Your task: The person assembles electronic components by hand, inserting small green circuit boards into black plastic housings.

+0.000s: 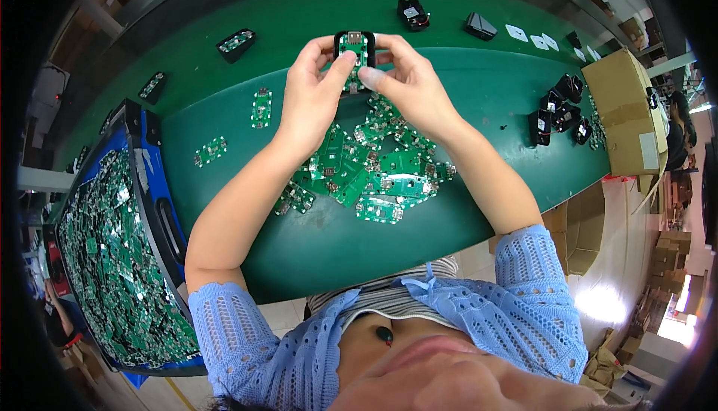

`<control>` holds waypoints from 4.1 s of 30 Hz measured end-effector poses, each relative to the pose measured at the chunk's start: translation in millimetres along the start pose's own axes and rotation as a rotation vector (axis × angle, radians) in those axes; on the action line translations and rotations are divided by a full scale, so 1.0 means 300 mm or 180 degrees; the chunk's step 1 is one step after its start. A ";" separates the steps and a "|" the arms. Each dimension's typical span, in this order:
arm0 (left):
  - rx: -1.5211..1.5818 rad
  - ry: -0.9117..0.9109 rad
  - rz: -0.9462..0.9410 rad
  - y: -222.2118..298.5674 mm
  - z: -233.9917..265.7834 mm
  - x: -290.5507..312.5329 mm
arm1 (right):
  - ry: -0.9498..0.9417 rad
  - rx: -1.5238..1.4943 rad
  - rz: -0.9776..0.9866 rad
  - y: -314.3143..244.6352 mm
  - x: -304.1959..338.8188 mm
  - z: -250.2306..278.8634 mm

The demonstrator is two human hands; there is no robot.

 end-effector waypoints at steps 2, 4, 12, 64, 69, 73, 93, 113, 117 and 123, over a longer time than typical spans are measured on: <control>-0.0133 -0.0039 0.0040 -0.010 -0.009 -0.042 | 0.0318 0.0085 -0.0049 0.004 -0.033 0.020; -0.0140 0.0018 0.0027 -0.030 -0.016 -0.090 | 0.0397 0.0063 0.0053 0.032 -0.081 0.046; -0.2402 0.0279 0.0306 -0.306 0.133 -0.420 | 0.2405 0.3195 0.0192 0.128 -0.267 0.307; 0.0425 0.0429 0.0714 -0.007 0.130 -0.004 | 0.0937 0.3588 0.0612 0.011 0.110 0.023; 0.0352 0.0532 0.0581 -0.012 0.136 0.002 | 0.0167 -0.0335 -0.0463 -0.034 0.126 0.074; 0.0186 0.0401 0.0722 -0.016 0.108 0.014 | 0.0055 -0.1057 -0.0175 -0.104 0.126 0.022; 0.0207 0.0340 0.0589 -0.001 0.075 0.024 | 0.0208 -0.1308 -0.0579 -0.023 0.067 -0.003; 0.0375 0.0380 0.0488 0.024 0.067 0.028 | 0.0167 -0.1471 -0.0749 0.012 0.073 -0.008; 0.0592 0.0272 0.0579 0.006 0.047 0.040 | 0.0215 -0.1500 -0.0785 0.021 0.069 -0.022; 0.0506 0.0085 0.0584 -0.002 0.038 0.045 | 0.0232 -0.1493 -0.1023 0.038 0.077 -0.031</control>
Point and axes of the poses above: each hand's wrist, its own x-axis away from the middle knuckle, its own z-axis out of the back of the hand, y = z × x, the point moved 5 cm from there along -x, towards the middle knuckle, and after that the axes turned 12 degrees about -z, right-handed, at the moved point
